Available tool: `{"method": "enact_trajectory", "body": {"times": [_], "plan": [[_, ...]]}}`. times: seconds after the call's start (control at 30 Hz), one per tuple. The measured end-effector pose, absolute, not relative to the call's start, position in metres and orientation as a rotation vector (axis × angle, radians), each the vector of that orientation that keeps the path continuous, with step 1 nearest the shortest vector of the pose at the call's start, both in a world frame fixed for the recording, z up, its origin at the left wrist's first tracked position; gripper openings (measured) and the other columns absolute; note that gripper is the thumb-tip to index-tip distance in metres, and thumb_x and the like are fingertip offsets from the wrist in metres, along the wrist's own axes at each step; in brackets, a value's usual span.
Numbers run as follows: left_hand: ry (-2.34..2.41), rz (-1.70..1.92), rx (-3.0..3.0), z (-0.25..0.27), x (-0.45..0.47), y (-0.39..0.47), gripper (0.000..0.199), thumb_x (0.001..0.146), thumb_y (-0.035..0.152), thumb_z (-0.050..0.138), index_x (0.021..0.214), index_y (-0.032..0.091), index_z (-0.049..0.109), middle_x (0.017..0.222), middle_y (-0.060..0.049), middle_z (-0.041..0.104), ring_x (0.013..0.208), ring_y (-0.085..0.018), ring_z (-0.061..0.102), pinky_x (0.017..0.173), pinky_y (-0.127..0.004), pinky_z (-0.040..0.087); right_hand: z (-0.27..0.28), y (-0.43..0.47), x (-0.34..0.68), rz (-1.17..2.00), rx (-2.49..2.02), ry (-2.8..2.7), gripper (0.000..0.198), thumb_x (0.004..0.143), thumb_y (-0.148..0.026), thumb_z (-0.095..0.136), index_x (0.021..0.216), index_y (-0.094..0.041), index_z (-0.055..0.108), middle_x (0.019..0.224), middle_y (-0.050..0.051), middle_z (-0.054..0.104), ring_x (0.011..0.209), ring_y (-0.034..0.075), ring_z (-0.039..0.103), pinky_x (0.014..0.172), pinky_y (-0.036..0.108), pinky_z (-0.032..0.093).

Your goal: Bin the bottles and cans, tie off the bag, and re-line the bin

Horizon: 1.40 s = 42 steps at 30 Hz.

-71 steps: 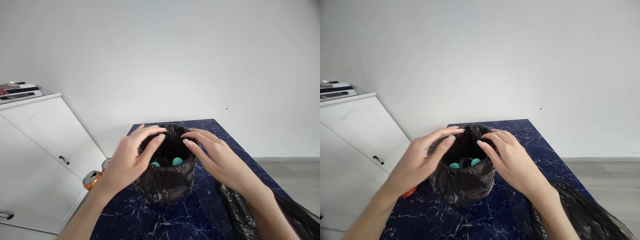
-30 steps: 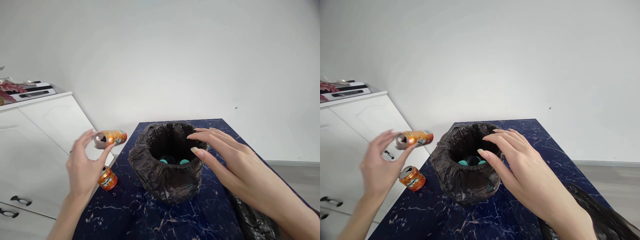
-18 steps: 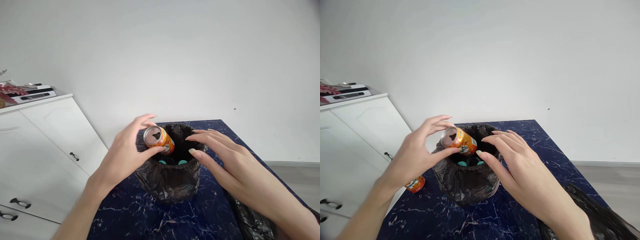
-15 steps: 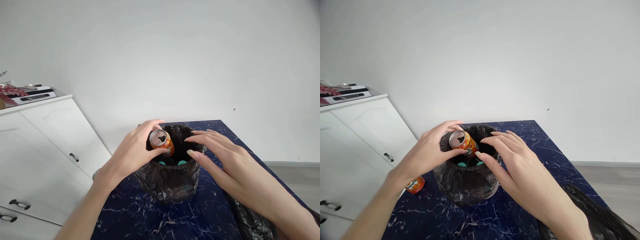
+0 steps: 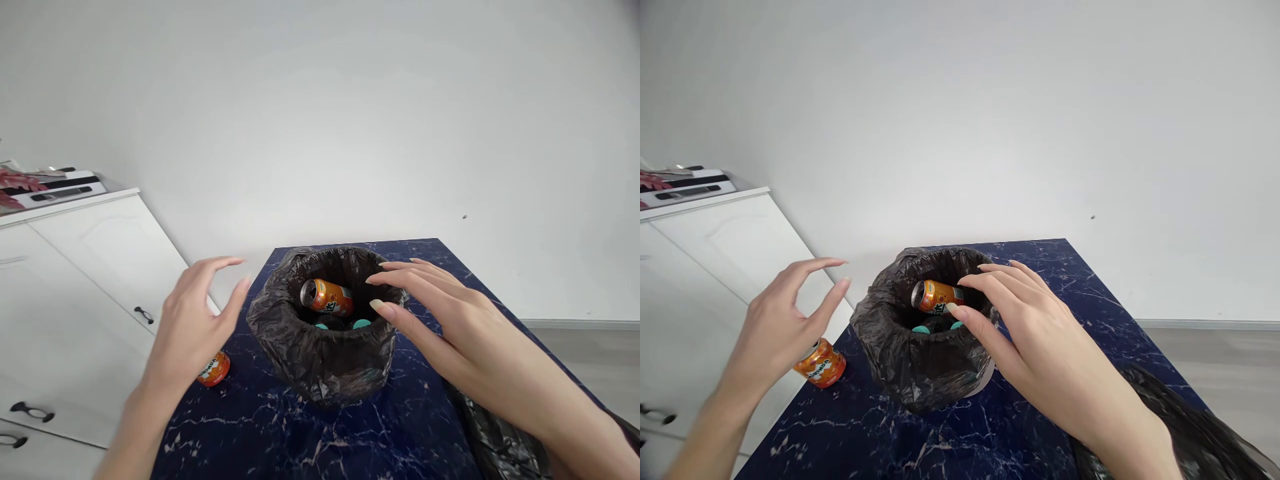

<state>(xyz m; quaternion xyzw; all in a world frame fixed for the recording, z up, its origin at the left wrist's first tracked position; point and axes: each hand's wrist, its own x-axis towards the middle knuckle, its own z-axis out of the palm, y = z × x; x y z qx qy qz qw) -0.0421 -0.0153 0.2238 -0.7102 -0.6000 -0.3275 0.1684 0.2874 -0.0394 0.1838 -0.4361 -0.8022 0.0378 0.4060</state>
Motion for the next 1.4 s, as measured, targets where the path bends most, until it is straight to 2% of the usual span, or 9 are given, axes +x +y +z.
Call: {"method": "enact_trajectory", "body": {"times": [0.17,0.27,0.4,0.63,0.8,0.9,1.03,1.27,1.4], "plan": [[-2.075,-0.519,-1.89,0.173,-0.129,-0.013,0.08,0.092,0.078,0.047,0.14,0.016,0.062,0.143,-0.021,0.068,0.14,-0.045,0.058,0.117,-0.06,0.045,0.181,-0.039,0.284,0.084,-1.101,-2.033,0.04,0.113,-0.056,0.045,0.136,-0.031,0.066,0.142,0.006,0.073,0.145,0.034,0.059,0.121,0.065,0.048],[-2.269,-0.307,-1.82,0.138,-0.167,-0.017,0.092,0.086,0.078,0.045,0.146,0.01,0.059,0.15,-0.028,0.063,0.143,-0.051,0.054,0.119,-0.068,0.038,0.18,-0.039,0.283,0.089,-1.103,-2.048,0.04,0.113,-0.056,0.046,0.136,-0.032,0.067,0.143,0.006,0.072,0.146,0.034,0.058,0.121,0.066,0.047],[-2.434,-0.234,-1.919,0.107,-0.189,-0.028,0.087,0.09,0.072,0.043,0.152,0.012,0.054,0.148,-0.027,0.065,0.13,-0.047,0.066,0.105,-0.059,0.053,0.179,-0.039,0.283,0.094,-1.106,-2.053,0.04,0.113,-0.057,0.046,0.138,-0.032,0.066,0.143,0.006,0.072,0.146,0.034,0.059,0.121,0.067,0.047],[-2.389,-0.451,-1.915,0.102,-0.183,-0.034,0.061,0.098,0.062,0.042,0.142,0.022,0.057,0.147,-0.019,0.067,0.121,-0.042,0.073,0.096,-0.054,0.06,0.178,-0.038,0.283,0.101,-1.112,-2.047,0.04,0.112,-0.058,0.046,0.138,-0.034,0.064,0.144,0.004,0.072,0.147,0.034,0.058,0.121,0.068,0.046],[-2.184,-0.909,-1.674,0.154,-0.134,-0.037,0.073,0.097,0.067,0.057,0.152,0.02,0.049,0.154,-0.022,0.063,0.134,-0.049,0.065,0.108,-0.068,0.054,0.18,-0.039,0.284,0.106,-1.115,-2.031,0.038,0.113,-0.057,0.045,0.137,-0.035,0.064,0.143,0.004,0.072,0.145,0.033,0.059,0.121,0.067,0.046],[-1.882,-1.472,-1.529,0.197,-0.084,-0.04,0.08,0.087,0.054,0.081,0.156,0.028,0.049,0.155,-0.014,0.064,0.125,-0.042,0.073,0.111,-0.063,0.057,0.181,-0.038,0.284,0.1,-1.112,-2.02,0.037,0.113,-0.056,0.046,0.137,-0.035,0.063,0.142,0.003,0.073,0.142,0.031,0.061,0.121,0.064,0.047],[-1.415,-1.848,-1.953,0.234,-0.027,-0.038,0.083,0.083,0.038,0.089,0.155,0.031,0.048,0.148,-0.009,0.067,0.123,-0.03,0.075,0.11,-0.049,0.062,0.18,-0.038,0.283,0.085,-1.093,-2.015,0.037,0.113,-0.057,0.047,0.137,-0.035,0.063,0.139,0.002,0.074,0.139,0.029,0.064,0.12,0.062,0.048],[-1.482,-1.203,-2.691,0.243,0.019,-0.012,0.079,0.094,0.052,0.08,0.161,0.039,0.041,0.156,-0.006,0.063,0.146,-0.034,0.06,0.123,-0.052,0.05,0.182,-0.039,0.287,0.104,-1.082,-2.016,0.036,0.113,-0.055,0.047,0.137,-0.033,0.063,0.138,0.002,0.074,0.136,0.028,0.064,0.121,0.06,0.046],[-1.532,-0.903,-2.794,0.242,0.033,-0.002,0.076,0.098,0.053,0.075,0.163,0.041,0.037,0.157,-0.004,0.063,0.147,-0.034,0.057,0.123,-0.052,0.047,0.184,-0.039,0.29,0.125,-1.095,-2.006,0.037,0.113,-0.056,0.047,0.136,-0.033,0.064,0.137,0.003,0.074,0.135,0.028,0.064,0.121,0.059,0.046]]}}
